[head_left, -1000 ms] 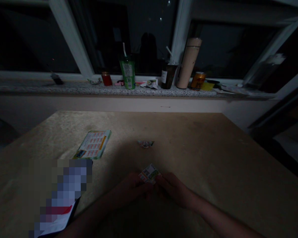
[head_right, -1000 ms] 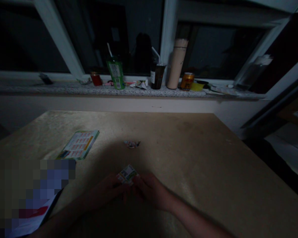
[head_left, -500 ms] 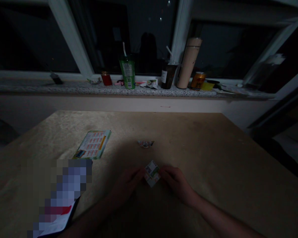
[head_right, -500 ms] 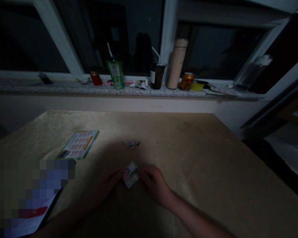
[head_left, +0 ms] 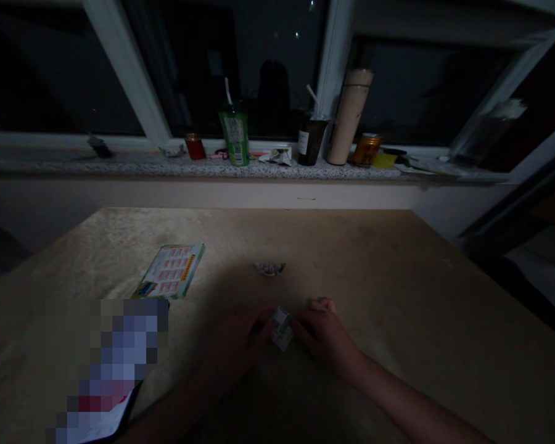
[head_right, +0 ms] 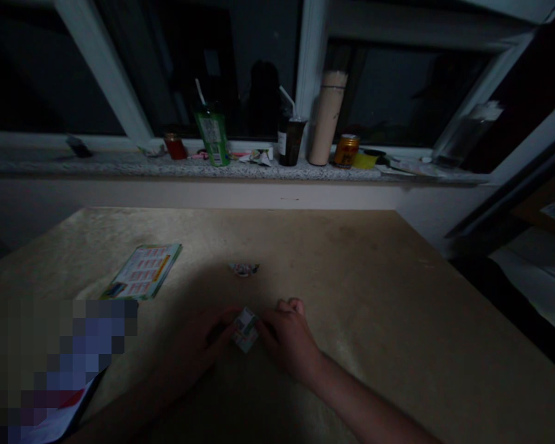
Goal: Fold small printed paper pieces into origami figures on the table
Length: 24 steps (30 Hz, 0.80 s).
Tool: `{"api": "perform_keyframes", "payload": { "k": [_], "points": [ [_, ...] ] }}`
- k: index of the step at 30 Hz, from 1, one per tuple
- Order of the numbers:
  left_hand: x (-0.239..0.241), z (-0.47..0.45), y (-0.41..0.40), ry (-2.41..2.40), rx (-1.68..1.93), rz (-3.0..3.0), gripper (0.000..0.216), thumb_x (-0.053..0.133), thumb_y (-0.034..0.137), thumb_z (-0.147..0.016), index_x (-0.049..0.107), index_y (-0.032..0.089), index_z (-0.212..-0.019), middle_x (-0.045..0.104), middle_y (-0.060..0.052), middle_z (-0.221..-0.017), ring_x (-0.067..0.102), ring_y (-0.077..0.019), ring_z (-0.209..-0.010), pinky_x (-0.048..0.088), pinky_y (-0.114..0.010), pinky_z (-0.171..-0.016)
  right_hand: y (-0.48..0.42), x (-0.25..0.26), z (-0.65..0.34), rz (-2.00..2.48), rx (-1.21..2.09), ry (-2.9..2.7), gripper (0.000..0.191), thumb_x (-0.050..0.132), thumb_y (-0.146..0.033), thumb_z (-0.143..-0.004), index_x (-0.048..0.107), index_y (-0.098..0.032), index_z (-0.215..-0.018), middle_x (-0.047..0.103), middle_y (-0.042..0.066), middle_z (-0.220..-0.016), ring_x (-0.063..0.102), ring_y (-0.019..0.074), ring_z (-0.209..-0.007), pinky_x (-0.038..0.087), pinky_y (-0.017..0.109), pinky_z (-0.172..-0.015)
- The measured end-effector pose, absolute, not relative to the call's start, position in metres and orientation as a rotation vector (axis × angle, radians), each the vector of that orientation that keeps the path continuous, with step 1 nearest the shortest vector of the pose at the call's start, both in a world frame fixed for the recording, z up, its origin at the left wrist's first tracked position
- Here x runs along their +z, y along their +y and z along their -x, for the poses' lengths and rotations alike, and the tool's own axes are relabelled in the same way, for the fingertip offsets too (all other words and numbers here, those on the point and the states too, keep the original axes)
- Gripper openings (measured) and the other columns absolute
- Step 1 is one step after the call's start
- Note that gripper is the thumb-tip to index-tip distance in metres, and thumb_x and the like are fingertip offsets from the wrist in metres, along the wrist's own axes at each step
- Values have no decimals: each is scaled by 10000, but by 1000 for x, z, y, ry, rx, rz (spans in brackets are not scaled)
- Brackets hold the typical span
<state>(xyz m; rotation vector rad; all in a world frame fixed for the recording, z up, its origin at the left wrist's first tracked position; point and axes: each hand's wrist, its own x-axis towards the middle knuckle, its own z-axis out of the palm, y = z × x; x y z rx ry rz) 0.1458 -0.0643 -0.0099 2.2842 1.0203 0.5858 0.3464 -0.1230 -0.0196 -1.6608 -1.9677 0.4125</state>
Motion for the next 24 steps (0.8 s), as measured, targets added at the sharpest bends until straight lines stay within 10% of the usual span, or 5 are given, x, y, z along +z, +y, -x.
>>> {"api": "perform_keyframes", "payload": {
  "k": [17,24],
  "points": [
    [-6,-144,-56,742,353,-2730,142,558,225,-899,592,236,-1036,601,-22,-1039,538,-221,-967,406,-371,-865,-122,-23,-346,1600,250,-2053,54,614,-194,-814,570,-178,-788,569,34,-825,487,193,-838,310,336,-811],
    [9,-141,-52,576,214,-2789,308,683,305,-805,569,240,-1084,598,-20,-1068,528,-242,-998,339,-420,-937,-122,-14,-356,1322,515,-2145,282,782,-296,-667,607,-185,-858,575,16,-892,498,188,-899,315,313,-822]
  ]
}}
